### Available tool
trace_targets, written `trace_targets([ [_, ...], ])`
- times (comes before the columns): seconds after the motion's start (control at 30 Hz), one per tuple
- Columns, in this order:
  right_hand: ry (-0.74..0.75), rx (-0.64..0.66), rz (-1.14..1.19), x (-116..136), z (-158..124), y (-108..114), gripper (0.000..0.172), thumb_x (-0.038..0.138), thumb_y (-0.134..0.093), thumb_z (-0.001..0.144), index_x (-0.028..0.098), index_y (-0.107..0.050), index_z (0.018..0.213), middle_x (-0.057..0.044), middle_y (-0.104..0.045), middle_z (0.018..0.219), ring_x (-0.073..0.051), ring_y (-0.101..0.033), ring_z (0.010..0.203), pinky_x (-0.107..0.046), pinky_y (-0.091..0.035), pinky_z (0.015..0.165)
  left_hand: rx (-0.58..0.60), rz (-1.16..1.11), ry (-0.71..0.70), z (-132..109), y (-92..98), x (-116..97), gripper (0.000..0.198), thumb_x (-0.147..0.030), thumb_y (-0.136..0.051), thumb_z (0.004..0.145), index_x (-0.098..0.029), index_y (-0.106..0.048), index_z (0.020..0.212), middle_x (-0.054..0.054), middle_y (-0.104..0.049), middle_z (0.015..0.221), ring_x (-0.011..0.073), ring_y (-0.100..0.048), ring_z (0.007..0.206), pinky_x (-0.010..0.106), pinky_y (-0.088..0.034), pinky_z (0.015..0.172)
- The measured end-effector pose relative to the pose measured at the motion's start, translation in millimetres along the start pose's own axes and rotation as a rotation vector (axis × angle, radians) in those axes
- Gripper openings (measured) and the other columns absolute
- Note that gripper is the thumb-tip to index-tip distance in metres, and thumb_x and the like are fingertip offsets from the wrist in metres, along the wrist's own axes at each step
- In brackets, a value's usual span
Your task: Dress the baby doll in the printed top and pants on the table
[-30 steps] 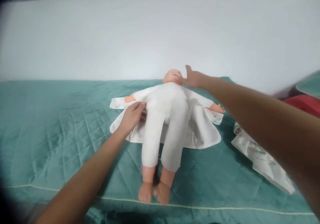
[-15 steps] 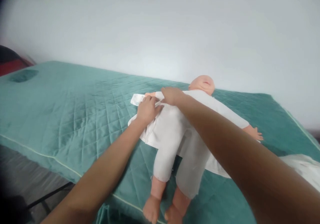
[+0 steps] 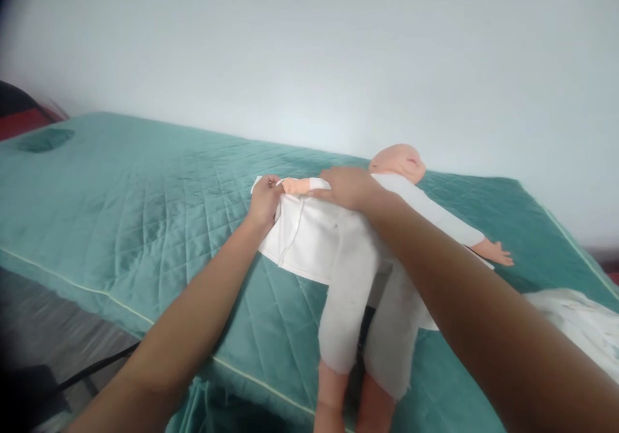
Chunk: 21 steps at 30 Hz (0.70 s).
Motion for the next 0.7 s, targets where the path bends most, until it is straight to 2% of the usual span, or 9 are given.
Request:
trace_targets([
  [0.1, -0.015, 0.059, -0.167, 1.5, -1.4, -7.0, 0.059, 0.069, -0.04, 0.095, 0.019, -0.069, 0.108, -0.015, -0.073, 0.109, -0.035, -0.066, 0.095, -0.042, -0.046, 0.077, -0.038, -0.005, -0.038, -3.4, 2.4, -3.5, 0.026, -0.031, -0.07, 0.08, -0.022, -0.046, 0.081, -0.005, -0.045, 0.071, 0.0117, -0.045, 0.066, 0.026, -0.038, 0.065],
  [0.17, -0.008, 0.075, -0.224, 5.1, -2.6, -9.7, 0.057, 0.065, -0.041, 0.097, 0.017, -0.069, 0.11, -0.017, -0.073, 0.109, -0.036, -0.067, 0.097, -0.044, -0.046, 0.079, 0.019, 0.051, -0.135, -9.6, -2.5, -12.5, 0.026, -0.032, -0.072, 0.082, -0.022, -0.048, 0.081, -0.005, -0.044, 0.072, 0.0123, -0.045, 0.068, 0.026, -0.038, 0.068],
  [0.27, -0.018, 0.042, -0.211, 11.1, -3.4, -10.3, 0.049, 0.054, -0.043, 0.099, 0.014, -0.068, 0.11, -0.02, -0.072, 0.11, -0.037, -0.067, 0.098, -0.046, -0.047, 0.082, 0.266, 0.12, -0.22, -25.7, -23.5, -23.3, 0.026, -0.037, -0.071, 0.085, -0.022, -0.05, 0.083, -0.004, -0.047, 0.074, 0.0133, -0.047, 0.072, 0.026, -0.038, 0.068],
  [0.33, -0.03, 0.026, -0.197, 14.4, -2.4, -12.1, 0.037, 0.042, -0.048, 0.098, 0.013, -0.067, 0.11, -0.021, -0.072, 0.111, -0.037, -0.067, 0.099, -0.047, -0.047, 0.084, 0.446, 0.123, -0.231, -38.5, -39.5, -26.3, 0.027, -0.041, -0.069, 0.088, -0.022, -0.051, 0.084, -0.003, -0.048, 0.073, 0.0132, -0.047, 0.07, 0.026, -0.038, 0.065],
  [0.43, -0.031, 0.018, -0.186, 17.1, 0.0, -15.1, 0.027, 0.027, -0.055, 0.091, 0.012, -0.065, 0.11, -0.022, -0.071, 0.114, -0.037, -0.065, 0.105, -0.047, -0.048, 0.089, 0.597, 0.14, -0.235, -51.4, -54.8, -26.0, 0.027, -0.043, -0.066, 0.09, -0.021, -0.052, 0.085, -0.002, -0.05, 0.073, 0.013, -0.047, 0.068, 0.027, -0.038, 0.062],
  [0.5, -0.029, -0.007, -0.177, 15.0, -1.3, -12.7, 0.029, 0.025, -0.055, 0.09, 0.011, -0.064, 0.113, -0.023, -0.069, 0.118, -0.038, -0.063, 0.112, -0.049, -0.047, 0.092, 0.593, 0.183, -0.241, -52.7, -56.3, -24.7, 0.026, -0.042, -0.065, 0.092, -0.021, -0.052, 0.083, -0.002, -0.052, 0.074, 0.0136, -0.048, 0.069, 0.028, -0.039, 0.064],
  [0.57, -0.052, -0.065, -0.134, 6.4, -9.1, -4.7, 0.035, 0.031, -0.052, 0.093, 0.011, -0.063, 0.119, -0.023, -0.067, 0.126, -0.04, -0.059, 0.119, -0.051, -0.047, 0.096, 0.556, 0.238, -0.235, -50.6, -53.5, -23.6, 0.025, -0.041, -0.062, 0.093, -0.021, -0.054, 0.082, -0.001, -0.056, 0.076, 0.0146, -0.051, 0.072, 0.029, -0.042, 0.068],
  [0.7, -0.215, -0.278, 0.084, -32.8, -55.4, 14.7, 0.051, 0.045, -0.047, 0.096, 0.014, -0.056, 0.136, -0.02, -0.06, 0.142, -0.04, -0.054, 0.131, -0.054, -0.045, 0.104, 0.535, 0.315, -0.204, -48.3, -48.8, -24.1, 0.023, -0.041, -0.057, 0.096, -0.02, -0.066, 0.096, 0.003, -0.07, 0.098, 0.0194, -0.062, 0.094, 0.031, -0.046, 0.087],
])
Point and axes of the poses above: each hand's wrist, its own z-axis towards the middle knuckle, its own y-axis out of the back of the hand, x = y × z, the point moved 6 cm from there along z, towards the middle knuckle
